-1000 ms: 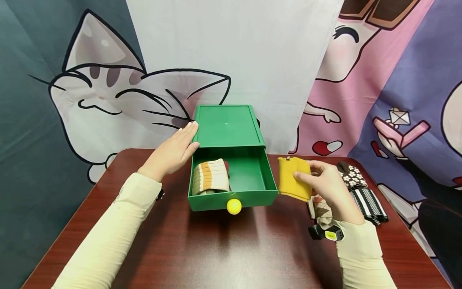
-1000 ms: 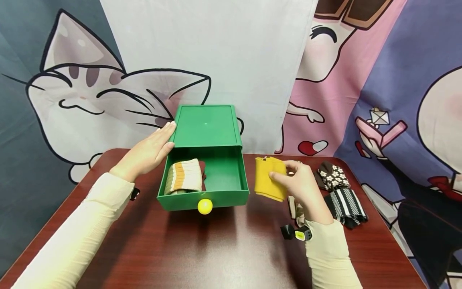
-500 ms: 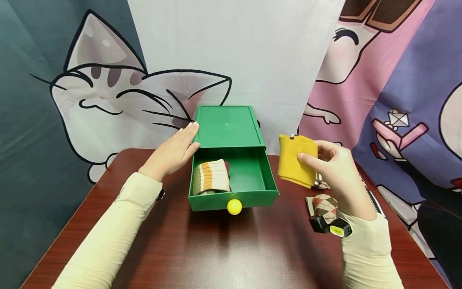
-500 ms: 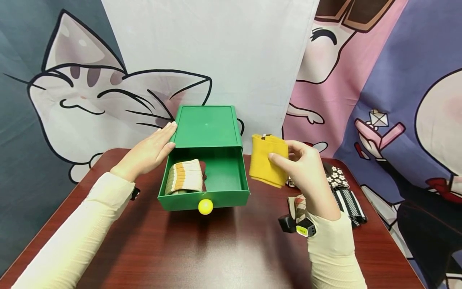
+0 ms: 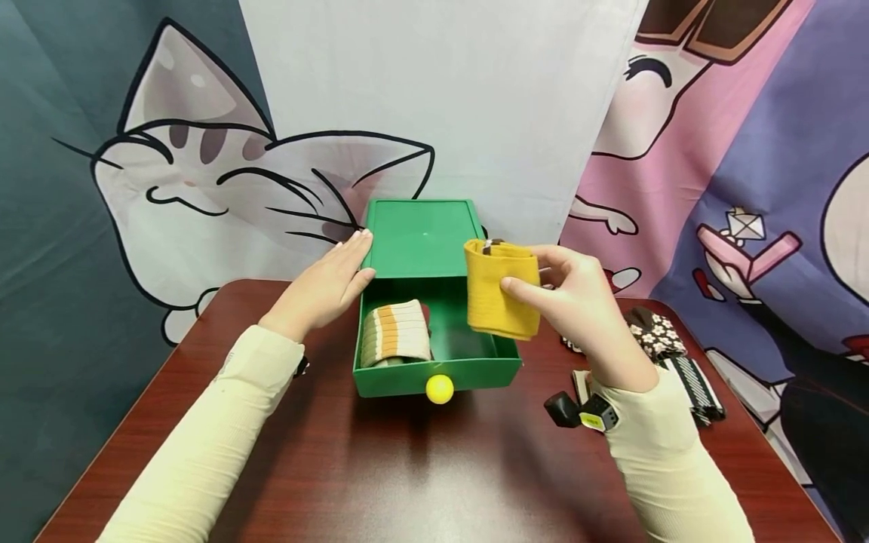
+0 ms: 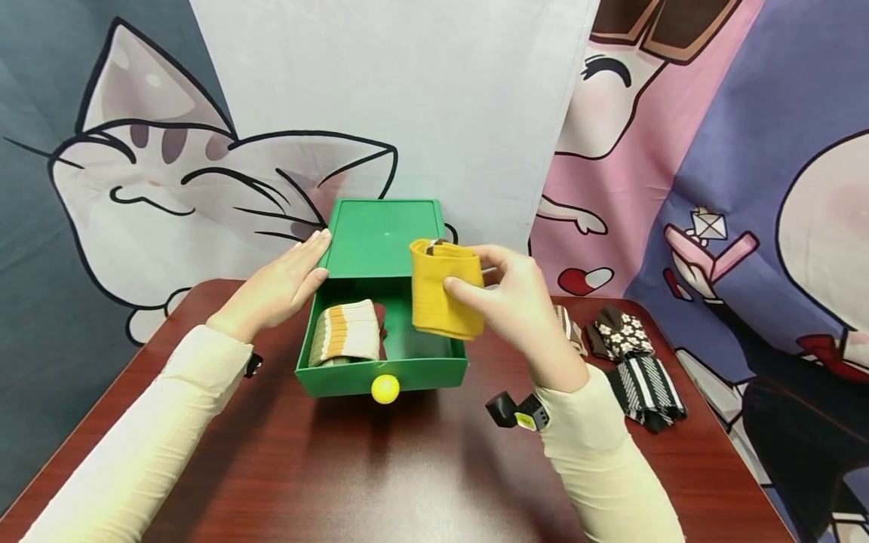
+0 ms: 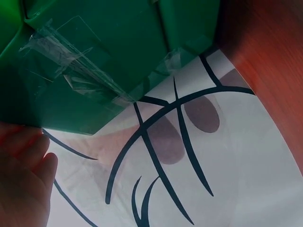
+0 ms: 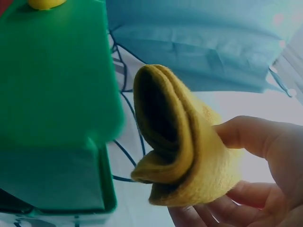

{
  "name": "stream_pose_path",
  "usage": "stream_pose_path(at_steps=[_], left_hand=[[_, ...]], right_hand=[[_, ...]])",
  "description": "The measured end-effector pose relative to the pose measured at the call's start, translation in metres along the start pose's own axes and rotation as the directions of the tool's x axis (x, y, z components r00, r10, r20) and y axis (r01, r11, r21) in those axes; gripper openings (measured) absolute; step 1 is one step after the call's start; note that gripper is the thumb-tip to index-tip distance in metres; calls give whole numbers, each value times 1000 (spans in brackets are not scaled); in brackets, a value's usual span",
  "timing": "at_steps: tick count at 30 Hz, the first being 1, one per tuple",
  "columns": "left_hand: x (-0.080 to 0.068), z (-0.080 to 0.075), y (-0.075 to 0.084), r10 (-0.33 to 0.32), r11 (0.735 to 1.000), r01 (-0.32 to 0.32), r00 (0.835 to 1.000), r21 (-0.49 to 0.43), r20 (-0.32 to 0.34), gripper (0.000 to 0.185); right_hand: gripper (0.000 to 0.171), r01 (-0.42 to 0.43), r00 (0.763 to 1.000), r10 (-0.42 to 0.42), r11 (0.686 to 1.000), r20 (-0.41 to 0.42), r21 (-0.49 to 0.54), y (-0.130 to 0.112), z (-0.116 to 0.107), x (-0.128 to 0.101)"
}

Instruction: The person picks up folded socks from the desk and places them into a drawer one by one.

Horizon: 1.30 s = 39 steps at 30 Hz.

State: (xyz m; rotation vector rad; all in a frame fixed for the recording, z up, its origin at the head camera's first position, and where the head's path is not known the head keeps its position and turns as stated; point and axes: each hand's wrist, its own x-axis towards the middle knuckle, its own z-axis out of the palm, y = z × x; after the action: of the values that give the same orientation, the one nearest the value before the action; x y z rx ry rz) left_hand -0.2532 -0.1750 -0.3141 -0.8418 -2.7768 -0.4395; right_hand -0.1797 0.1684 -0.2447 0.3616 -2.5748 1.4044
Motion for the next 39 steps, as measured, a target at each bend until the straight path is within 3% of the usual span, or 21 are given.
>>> stream_pose_path(at_steps=[10,17,24,34,39], left_hand=[[-1,2,-1,5,1000,-5,1000,0,-7,62],[-1,1,-1,4,1000,-4,1000,-5,-6,62],[0,0,-1,2,1000,-2,1000,0,-6,61],[1,2,-3,2,1000,-2,1000,4,-8,62],[1,2,-3,-3,1000,3,1000,1,-6,62]], right_hand=[[34,71,994,-56,985,97,-156,1,29,4],[27,178,981,-145,940,133,-290,-2,44,2],[16,228,966,-162,900,201,-371,-5,53,0],[18,230,972,-181,871,151,-434,-7,52,-2],[14,221,975,-185,883,126,-414,-6,43,-3]])
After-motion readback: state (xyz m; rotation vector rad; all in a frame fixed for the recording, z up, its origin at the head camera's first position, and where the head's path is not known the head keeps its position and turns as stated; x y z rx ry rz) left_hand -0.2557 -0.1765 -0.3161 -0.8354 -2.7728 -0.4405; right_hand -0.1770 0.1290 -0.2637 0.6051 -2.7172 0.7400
